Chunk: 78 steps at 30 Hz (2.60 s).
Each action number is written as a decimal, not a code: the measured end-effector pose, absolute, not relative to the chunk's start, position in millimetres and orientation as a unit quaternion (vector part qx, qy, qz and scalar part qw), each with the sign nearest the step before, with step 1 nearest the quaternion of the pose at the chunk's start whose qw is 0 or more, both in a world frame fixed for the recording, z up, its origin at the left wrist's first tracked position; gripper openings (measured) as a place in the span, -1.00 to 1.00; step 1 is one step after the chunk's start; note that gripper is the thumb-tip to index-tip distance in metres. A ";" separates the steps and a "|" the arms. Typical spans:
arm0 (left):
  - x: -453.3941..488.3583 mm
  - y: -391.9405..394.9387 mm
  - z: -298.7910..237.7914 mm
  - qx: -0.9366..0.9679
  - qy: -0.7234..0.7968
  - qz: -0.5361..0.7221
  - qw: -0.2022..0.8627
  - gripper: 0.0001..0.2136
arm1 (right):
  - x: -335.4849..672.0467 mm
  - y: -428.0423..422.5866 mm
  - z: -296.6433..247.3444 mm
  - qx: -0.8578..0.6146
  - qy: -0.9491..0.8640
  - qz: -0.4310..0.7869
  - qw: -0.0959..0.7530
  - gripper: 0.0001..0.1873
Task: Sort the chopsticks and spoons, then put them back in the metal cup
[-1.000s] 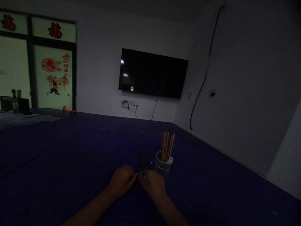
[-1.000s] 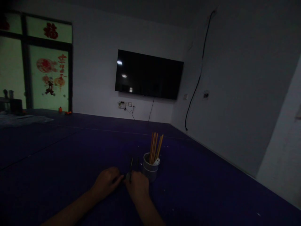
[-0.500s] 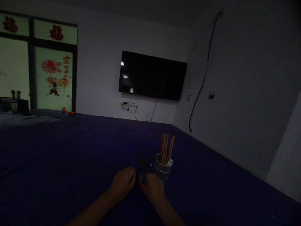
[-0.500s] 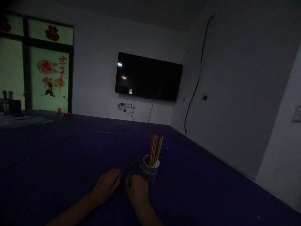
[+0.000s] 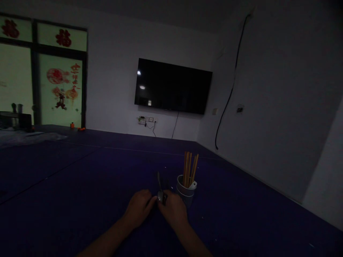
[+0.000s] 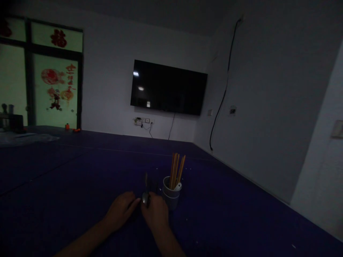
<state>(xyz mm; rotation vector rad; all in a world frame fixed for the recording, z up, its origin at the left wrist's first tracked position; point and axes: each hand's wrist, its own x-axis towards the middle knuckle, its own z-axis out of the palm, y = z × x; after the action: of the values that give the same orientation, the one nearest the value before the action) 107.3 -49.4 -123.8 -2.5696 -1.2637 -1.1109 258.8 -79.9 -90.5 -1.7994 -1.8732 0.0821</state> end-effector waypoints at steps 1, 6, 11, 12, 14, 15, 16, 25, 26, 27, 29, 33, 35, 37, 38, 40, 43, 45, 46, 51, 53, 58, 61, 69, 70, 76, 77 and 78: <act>107.4 -50.0 -123.1 -0.834 -0.411 -0.368 0.023 -0.61 | 258.2 -80.5 -89.6 -0.656 -0.699 0.034 0.284 -0.77; 108.2 -53.4 -118.7 -0.826 -0.409 -0.387 -0.033 -0.60 | 253.4 -84.1 -88.2 -0.596 -0.722 0.045 0.348 -0.73; 107.6 -54.9 -117.1 -0.821 -0.388 -0.416 -0.061 -0.65 | 249.5 -87.1 -89.2 -0.588 -0.729 0.058 0.346 -0.68; 107.5 -55.2 -117.3 -0.821 -0.382 -0.419 -0.059 -0.66 | 249.1 -87.3 -89.4 -0.587 -0.731 0.061 0.342 -0.67; 107.6 -55.8 -117.9 -0.825 -0.369 -0.425 -0.045 -0.67 | 248.8 -87.3 -90.0 -0.584 -0.737 0.065 0.334 -0.65; 107.7 -55.9 -118.4 -0.827 -0.362 -0.428 -0.035 -0.67 | 248.9 -87.0 -90.4 -0.583 -0.740 0.067 0.330 -0.64; 107.7 -56.0 -118.9 -0.830 -0.355 -0.430 -0.023 -0.68 | 249.1 -86.6 -90.7 -0.582 -0.742 0.069 0.325 -0.63; 104.5 -50.6 -123.2 -0.831 -0.365 -0.414 0.067 -0.69 | 255.7 -87.8 -86.8 -0.583 -0.721 0.015 0.374 -0.62; 104.2 -49.8 -123.5 -0.833 -0.368 -0.407 0.074 -0.69 | 256.4 -89.0 -85.5 -0.579 -0.717 0.005 0.390 -0.60; 104.0 -49.2 -123.7 -0.835 -0.370 -0.399 0.081 -0.69 | 256.8 -90.2 -84.4 -0.574 -0.712 -0.003 0.405 -0.58; 103.8 -48.7 -123.8 -0.842 -0.368 -0.384 0.094 -0.70 | 257.0 -92.1 -82.6 -0.568 -0.698 -0.013 0.436 -0.51; 103.9 -49.7 -123.6 -0.852 -0.343 -0.378 0.120 -0.72 | 255.7 -92.8 -80.0 -0.561 -0.661 0.003 0.498 -0.47; 104.1 -50.1 -123.6 -0.855 -0.332 -0.378 0.131 -0.73 | 255.0 -92.0 -78.7 -0.541 -0.656 0.029 0.525 -0.50; 104.2 -50.1 -123.7 -0.854 -0.329 -0.378 0.138 -0.72 | 254.9 -90.7 -77.8 -0.514 -0.659 0.056 0.547 -0.56; 104.1 -50.1 -123.7 -0.854 -0.331 -0.378 0.137 -0.72 | 255.3 -89.7 -77.8 -0.503 -0.658 0.067 0.557 -0.58; 103.9 -50.4 -123.1 -0.852 -0.335 -0.380 0.129 -0.73 | 257.3 -87.4 -78.3 -0.494 -0.643 0.078 0.580 -0.60; 103.3 -51.4 -121.3 -0.853 -0.339 -0.381 0.111 -0.74 | 264.4 -83.8 -78.4 -0.494 -0.599 0.092 0.624 -0.59; 103.1 -52.0 -120.1 -0.853 -0.342 -0.381 0.103 -0.72 | 272.0 -82.3 -75.9 -0.484 -0.564 0.103 0.661 -0.59; 103.1 -52.2 -119.5 -0.853 -0.343 -0.381 0.100 -0.71 | 276.5 -81.9 -73.7 -0.477 -0.543 0.106 0.683 -0.59; 103.0 -52.3 -117.9 -0.853 -0.339 -0.387 0.080 -0.71 | 301.5 -80.3 -58.1 -0.444 -0.420 0.103 0.785 -0.60; 102.6 -52.4 -117.8 -0.853 -0.339 -0.389 0.074 -0.71 | 311.3 -78.5 -53.9 -0.442 -0.380 0.082 0.808 -0.63; 101.6 -53.3 -118.1 -0.855 -0.341 -0.385 0.066 -0.69 | 331.6 -71.1 -55.7 -0.513 -0.349 0.007 0.784 -0.59; 101.5 -54.0 -118.3 -0.855 -0.346 -0.381 0.065 -0.68 | 338.5 -66.5 -60.9 -0.556 -0.365 -0.017 0.746 -0.54; 101.2 -52.7 -119.0 -0.864 -0.346 -0.362 0.052 -0.69 | 344.3 -55.4 -72.6 -0.580 -0.413 -0.002 0.702 -0.53; 101.3 -52.4 -119.3 -0.865 -0.348 -0.359 0.052 -0.69 | 345.1 -54.3 -73.9 -0.583 -0.413 -0.003 0.700 -0.53; 102.8 -51.8 -120.5 -0.870 -0.351 -0.343 0.048 -0.70 | 347.2 -54.5 -74.2 -0.623 -0.429 -0.024 0.653 -0.55; 103.2 -52.1 -120.5 -0.869 -0.351 -0.344 0.048 -0.70 | 347.2 -55.1 -73.5 -0.631 -0.430 -0.027 0.645 -0.56; 103.7 -52.4 -120.4 -0.869 -0.351 -0.346 0.047 -0.70 | 347.3 -55.6 -72.9 -0.638 -0.430 -0.030 0.639 -0.57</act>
<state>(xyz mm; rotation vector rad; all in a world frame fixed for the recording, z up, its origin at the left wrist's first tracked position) 103.7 -52.4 -120.4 -2.6499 -1.0715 -1.0547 347.3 -55.6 -72.9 -1.4552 -0.9802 -0.0686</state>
